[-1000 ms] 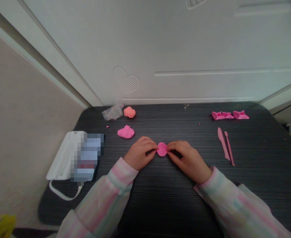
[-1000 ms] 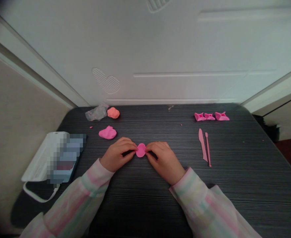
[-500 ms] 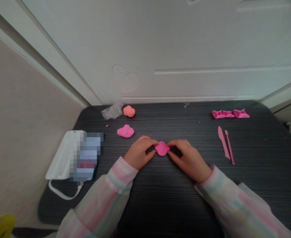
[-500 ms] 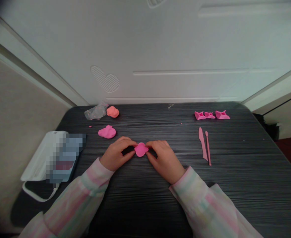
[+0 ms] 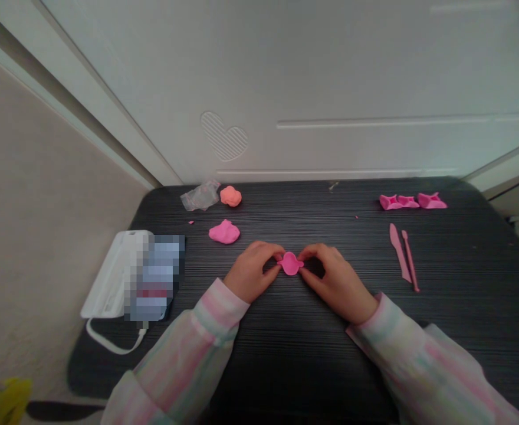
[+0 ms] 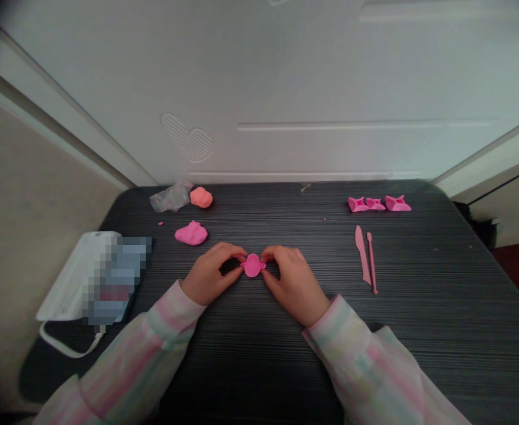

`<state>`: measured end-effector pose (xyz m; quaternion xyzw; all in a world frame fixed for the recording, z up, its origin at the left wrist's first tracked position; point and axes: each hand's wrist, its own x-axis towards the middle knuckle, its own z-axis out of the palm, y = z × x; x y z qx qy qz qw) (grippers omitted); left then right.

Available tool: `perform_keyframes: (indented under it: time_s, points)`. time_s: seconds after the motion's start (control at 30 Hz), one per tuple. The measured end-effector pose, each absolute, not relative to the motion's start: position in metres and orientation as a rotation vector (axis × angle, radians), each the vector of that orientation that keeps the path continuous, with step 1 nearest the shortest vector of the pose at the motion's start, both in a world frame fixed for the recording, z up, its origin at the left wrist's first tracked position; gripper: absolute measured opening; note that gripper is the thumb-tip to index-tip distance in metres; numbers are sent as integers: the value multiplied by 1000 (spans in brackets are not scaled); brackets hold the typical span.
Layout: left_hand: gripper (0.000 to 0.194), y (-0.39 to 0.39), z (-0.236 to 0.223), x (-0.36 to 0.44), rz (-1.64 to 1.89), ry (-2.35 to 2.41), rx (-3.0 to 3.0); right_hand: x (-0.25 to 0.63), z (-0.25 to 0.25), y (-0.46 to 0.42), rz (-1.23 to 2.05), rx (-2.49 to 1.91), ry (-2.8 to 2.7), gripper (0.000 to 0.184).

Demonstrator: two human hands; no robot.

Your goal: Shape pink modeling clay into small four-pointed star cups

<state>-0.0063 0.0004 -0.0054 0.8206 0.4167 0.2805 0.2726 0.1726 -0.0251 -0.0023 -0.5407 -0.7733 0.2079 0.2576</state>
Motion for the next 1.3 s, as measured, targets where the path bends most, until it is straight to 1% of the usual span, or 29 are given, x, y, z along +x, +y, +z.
perform_keyframes:
  time_s: [0.7,1.1,1.3]
  points:
    - [24,-2,-4,-3,761,1143,2161,170,0,-26,596,-1528,-2076,12]
    - [35,-3,-6,-5,704,1105,2227,169,-1,-27,562,-1512,-2118,14]
    - [32,-2,-7,-5,737,1101,2221,169,-1,-28,539,-1500,-2127,14]
